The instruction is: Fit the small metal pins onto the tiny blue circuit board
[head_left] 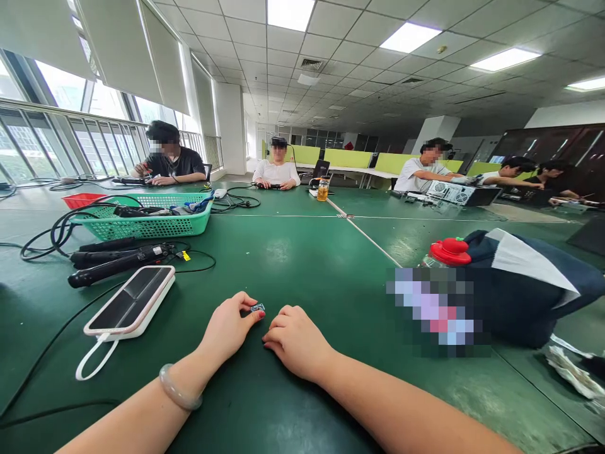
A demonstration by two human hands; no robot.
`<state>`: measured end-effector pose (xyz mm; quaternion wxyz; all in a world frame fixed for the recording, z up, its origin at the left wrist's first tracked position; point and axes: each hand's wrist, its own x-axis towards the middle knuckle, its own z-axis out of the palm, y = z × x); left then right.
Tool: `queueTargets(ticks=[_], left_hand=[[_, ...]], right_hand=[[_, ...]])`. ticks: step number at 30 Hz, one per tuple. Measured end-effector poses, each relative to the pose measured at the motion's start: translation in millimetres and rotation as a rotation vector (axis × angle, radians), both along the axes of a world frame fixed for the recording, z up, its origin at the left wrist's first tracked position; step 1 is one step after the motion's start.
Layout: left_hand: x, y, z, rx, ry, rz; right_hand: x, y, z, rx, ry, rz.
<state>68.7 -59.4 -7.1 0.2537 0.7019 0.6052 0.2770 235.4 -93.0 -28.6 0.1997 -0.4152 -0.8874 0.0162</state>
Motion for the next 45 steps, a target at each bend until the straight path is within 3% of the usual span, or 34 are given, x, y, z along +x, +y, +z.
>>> queueTargets(ticks=[4,11,20,32,45], left_hand=[[0.2,-0.1,0.2,-0.009,-0.037,-0.032],[2.6,-5.6,1.7,0.027,-0.105,-0.136],[3.2,-4.6,-3.6,0.076,-0.242,-0.268],[1.8,-2.0,-7.6,0.054,-0.397,-0.314],[3.6,-4.8,1.0,0.004,-0.448,-0.320]], right_hand=[[3.6,0.1,3.7,-0.003,0.060,-0.022],[14.8,1.0,13.6,-0.061,0.432,-0.172],[11.7,0.3,10.9,-0.032,0.640,0.015],[13.7,0.0,13.0,-0.028,0.737,0.030],[14.6,-1.1,11.6,-0.046,0.698,-0.002]])
